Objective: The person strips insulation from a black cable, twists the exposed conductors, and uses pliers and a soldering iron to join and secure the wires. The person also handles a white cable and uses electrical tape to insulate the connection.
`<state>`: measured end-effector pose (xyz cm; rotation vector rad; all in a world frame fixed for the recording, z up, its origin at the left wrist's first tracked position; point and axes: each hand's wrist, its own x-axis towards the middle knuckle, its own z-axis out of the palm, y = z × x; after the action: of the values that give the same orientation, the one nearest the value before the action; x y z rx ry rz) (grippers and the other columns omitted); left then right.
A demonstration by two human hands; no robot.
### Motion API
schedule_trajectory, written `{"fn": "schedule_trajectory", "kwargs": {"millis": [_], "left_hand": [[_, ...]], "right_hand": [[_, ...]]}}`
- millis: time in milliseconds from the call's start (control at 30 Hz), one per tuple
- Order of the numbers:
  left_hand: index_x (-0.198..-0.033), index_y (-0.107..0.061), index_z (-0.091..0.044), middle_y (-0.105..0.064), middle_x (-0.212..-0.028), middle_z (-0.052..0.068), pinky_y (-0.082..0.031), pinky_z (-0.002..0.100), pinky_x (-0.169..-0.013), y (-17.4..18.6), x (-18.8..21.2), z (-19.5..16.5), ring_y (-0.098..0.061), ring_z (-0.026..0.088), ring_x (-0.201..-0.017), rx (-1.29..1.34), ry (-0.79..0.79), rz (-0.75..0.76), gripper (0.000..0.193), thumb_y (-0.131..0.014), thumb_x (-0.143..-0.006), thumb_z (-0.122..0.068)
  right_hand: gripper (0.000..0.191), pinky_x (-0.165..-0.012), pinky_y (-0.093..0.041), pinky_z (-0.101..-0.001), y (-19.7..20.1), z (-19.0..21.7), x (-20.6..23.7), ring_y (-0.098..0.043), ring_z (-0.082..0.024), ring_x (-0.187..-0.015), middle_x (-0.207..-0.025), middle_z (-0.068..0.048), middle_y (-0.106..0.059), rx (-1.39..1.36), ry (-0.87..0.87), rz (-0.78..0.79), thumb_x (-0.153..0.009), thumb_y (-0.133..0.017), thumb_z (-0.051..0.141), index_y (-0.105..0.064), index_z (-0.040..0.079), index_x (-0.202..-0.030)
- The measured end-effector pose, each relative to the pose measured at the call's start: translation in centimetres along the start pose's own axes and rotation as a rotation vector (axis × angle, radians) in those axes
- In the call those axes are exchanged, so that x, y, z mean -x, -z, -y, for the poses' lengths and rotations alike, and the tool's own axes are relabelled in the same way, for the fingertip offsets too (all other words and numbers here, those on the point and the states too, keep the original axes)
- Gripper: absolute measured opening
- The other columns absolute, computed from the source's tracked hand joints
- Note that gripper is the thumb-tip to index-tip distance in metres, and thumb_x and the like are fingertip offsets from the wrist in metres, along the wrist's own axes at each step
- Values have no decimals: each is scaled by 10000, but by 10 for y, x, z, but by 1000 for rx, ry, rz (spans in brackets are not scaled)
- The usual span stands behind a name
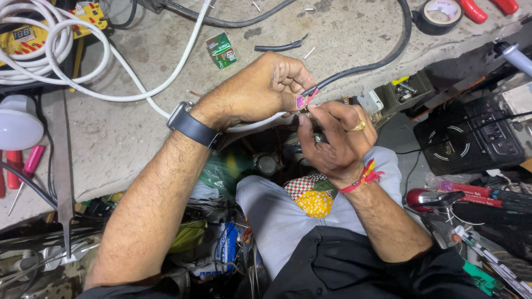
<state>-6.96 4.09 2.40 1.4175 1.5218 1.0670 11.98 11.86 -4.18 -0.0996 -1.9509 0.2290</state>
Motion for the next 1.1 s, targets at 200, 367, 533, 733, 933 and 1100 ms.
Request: {"fn": "schedule_trajectory", "kwargs": {"millis": [200, 367, 533, 733, 933, 1100], "left_hand": [[-1106, -674, 35, -706, -939, 34, -555, 257, -734, 4, 5, 4, -668, 98, -846, 111, 49, 37, 268, -671, -840, 60], [-1124, -687, 22, -740, -963, 37, -569, 261, -828, -3, 9, 3, -689, 97, -897, 153, 117, -27, 212, -692, -917, -21], [-1147, -685, 22, -752, -961, 54, -574, 273, -824, -2, 9, 2, -705, 112, -894, 174, 149, -1, 246, -690, -909, -37], [-1165, -682, 21, -746, -986, 64, -576, 292, -824, 0, 5, 0, -691, 122, -898, 99, 132, 50, 282, -666, -884, 13], [-1163, -700, 5, -746, -1031, 44, -562, 295, -888, 10, -10, 1, -675, 121, -967, -145, -13, 150, 312, -723, -851, 6], [-1178, -709, -31, -756, -1012, 25, -581, 286, -871, 15, -14, -3, -693, 103, -945, -144, 38, 213, 294, -719, -885, -46]], "right_hand": [[109, -687, -510, -369, -17, 5, 4, -651, -228, -795, -942, -103, -669, -109, -164, -14, -967, -742, 62, -649, 42, -1020], [122, -550, -377, -228, -27, 21, 9, -485, -64, -613, -809, -18, -585, -961, -1024, -49, -1017, -676, 137, -646, 26, -977], [174, -530, -418, -217, -14, 9, 10, -511, -58, -607, -815, -15, -623, -1038, -1103, 198, -958, -697, 210, -651, 55, -1024], [198, -789, -545, -373, 58, -79, -42, -666, -242, -900, -1029, -128, -667, 85, -333, 79, -996, -758, 184, -683, 34, -1101], [591, -943, -535, -514, 98, -196, -124, -706, -416, -1039, -1166, -259, -706, 434, -380, 874, -957, -823, 382, -656, 47, -1415], [911, -839, -593, -445, 86, -185, -154, -735, -356, -917, -1142, -269, -709, 283, -370, 1122, -733, -897, 283, -556, -2, -1528]]}}
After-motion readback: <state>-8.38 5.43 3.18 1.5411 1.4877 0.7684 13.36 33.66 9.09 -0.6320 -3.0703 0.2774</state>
